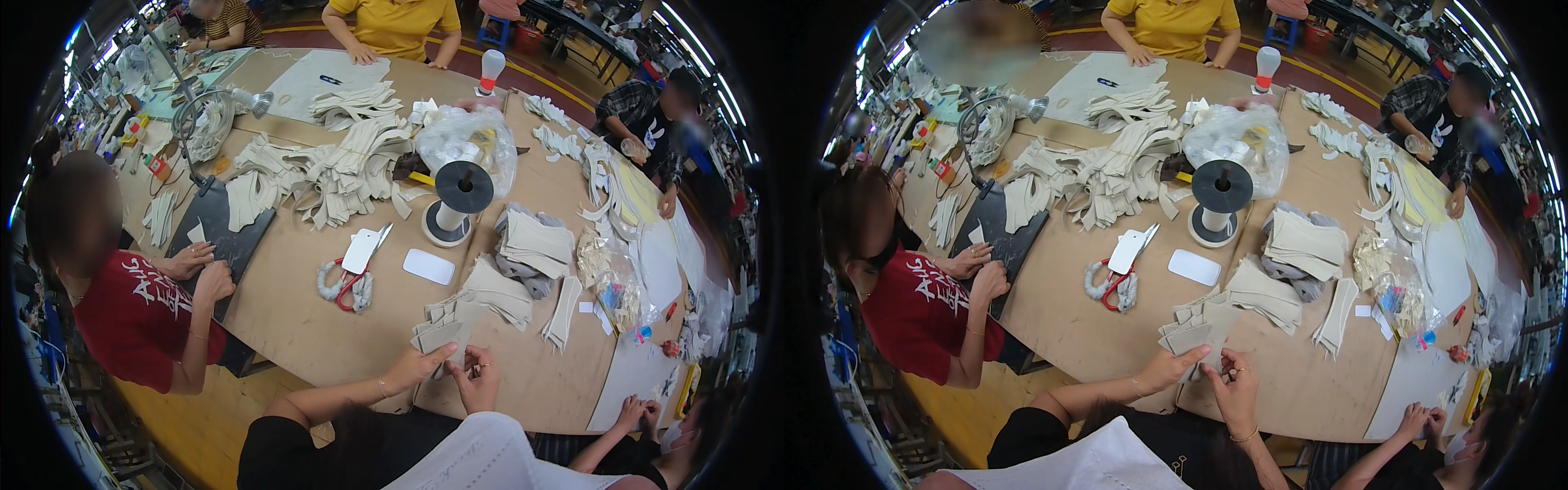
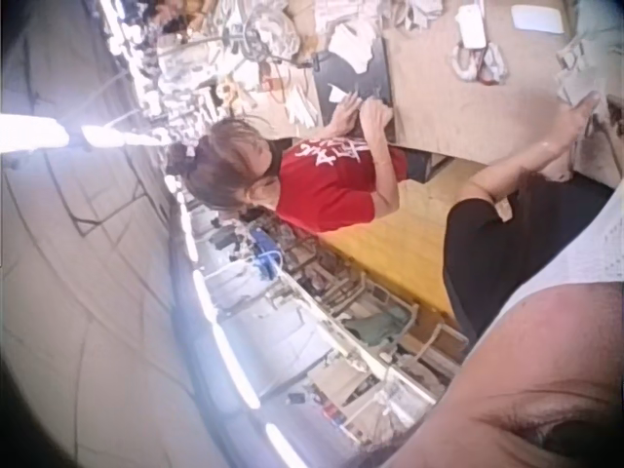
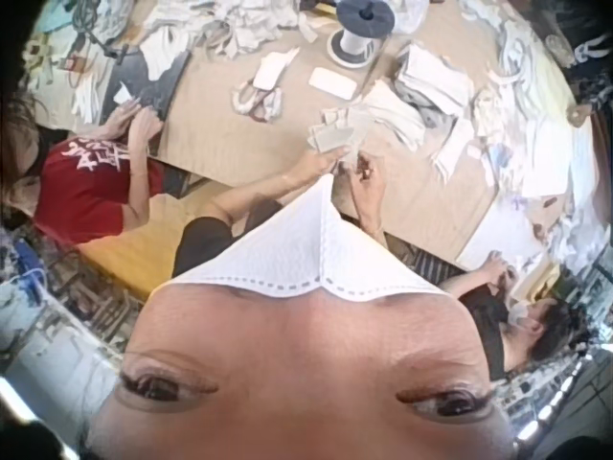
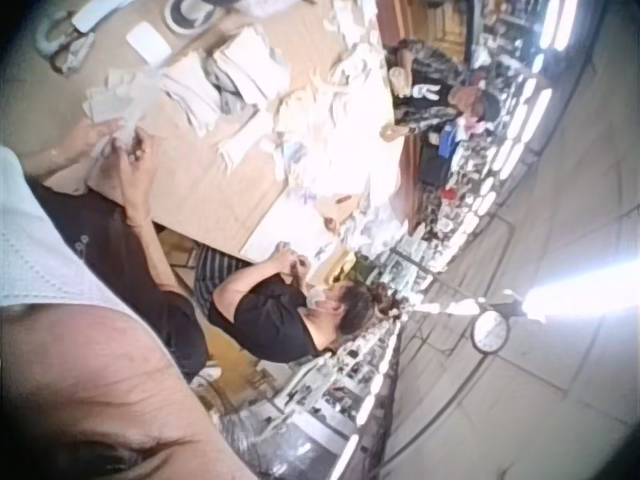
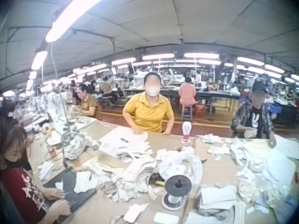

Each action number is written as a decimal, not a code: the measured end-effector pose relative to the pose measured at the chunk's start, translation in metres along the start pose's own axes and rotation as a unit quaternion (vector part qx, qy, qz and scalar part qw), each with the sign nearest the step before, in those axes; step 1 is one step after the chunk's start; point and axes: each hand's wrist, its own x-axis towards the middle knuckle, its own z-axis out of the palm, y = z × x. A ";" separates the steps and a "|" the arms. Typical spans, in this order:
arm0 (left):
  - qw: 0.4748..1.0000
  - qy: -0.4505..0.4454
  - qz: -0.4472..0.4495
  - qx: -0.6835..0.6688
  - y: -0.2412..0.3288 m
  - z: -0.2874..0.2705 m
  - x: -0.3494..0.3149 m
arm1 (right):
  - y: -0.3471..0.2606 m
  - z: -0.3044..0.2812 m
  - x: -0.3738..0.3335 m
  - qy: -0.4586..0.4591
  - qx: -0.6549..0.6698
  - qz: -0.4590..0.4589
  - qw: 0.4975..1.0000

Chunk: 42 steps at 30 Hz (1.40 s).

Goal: The person hand-sews small white fabric pieces using a needle and thread at a shared work table. They repeatedly pick up pieces, stitch them, and place them into a growing stack. Other workers are visible nearby performing similar tasks.

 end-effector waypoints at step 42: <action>0.983 -0.060 0.004 -0.174 0.004 0.033 -0.022 | -0.020 -0.032 -0.030 -0.105 0.182 0.165 0.964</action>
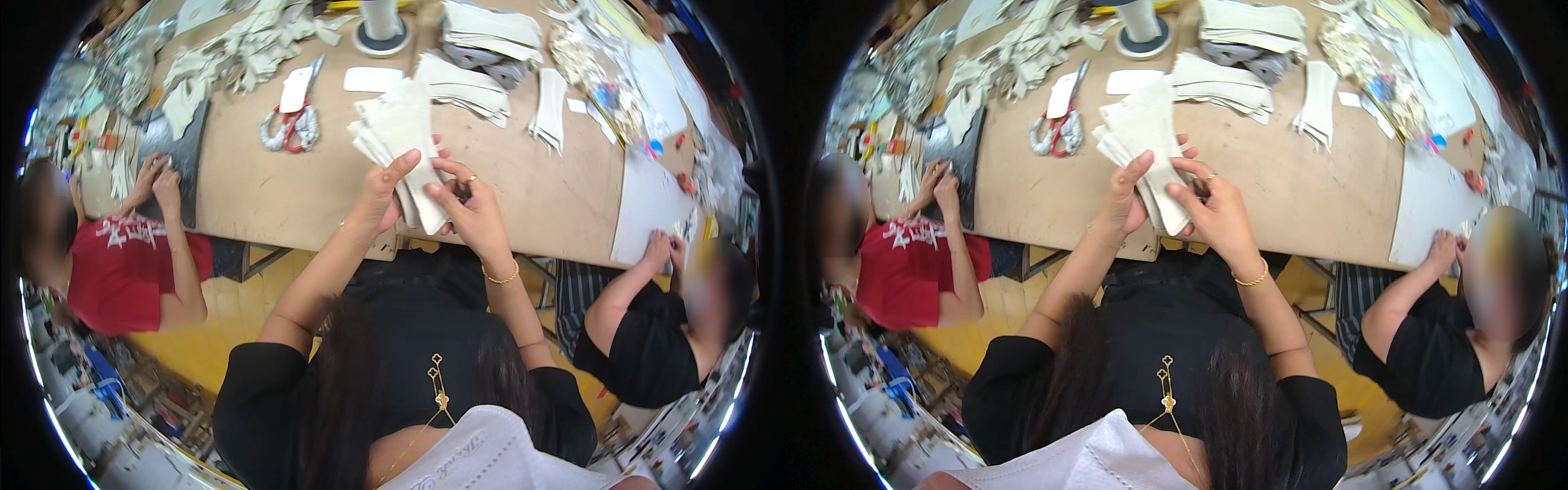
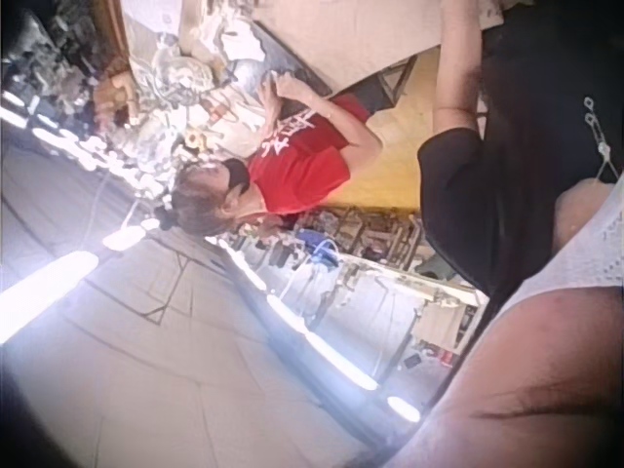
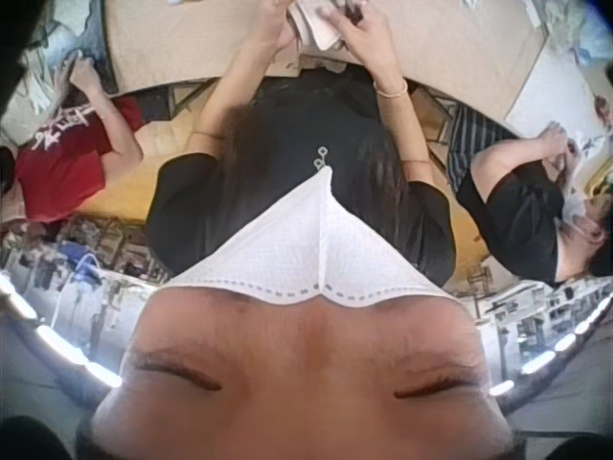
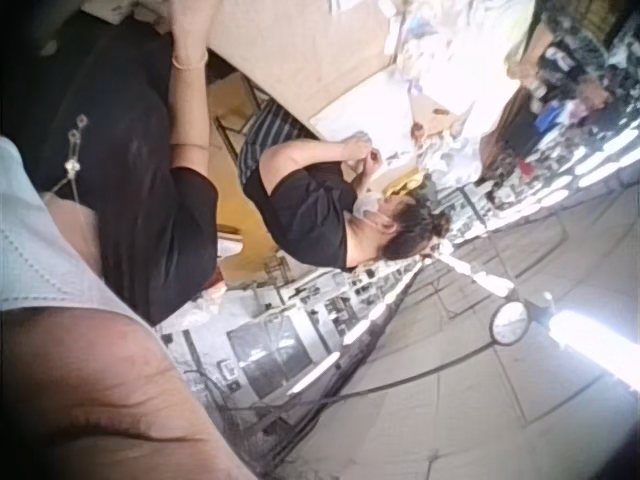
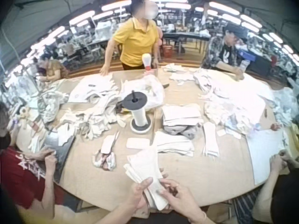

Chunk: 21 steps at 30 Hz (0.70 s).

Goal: The person hand-sews small white fabric pieces using a needle and thread at a shared work table. They repeatedly pick up pieces, stitch them, and place them into a growing stack. Other workers are visible nearby performing similar tasks.

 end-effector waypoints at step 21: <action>0.999 0.018 -0.042 -0.029 -0.017 -0.019 0.004 | -0.039 -0.114 0.091 -0.263 -0.449 -0.105 0.847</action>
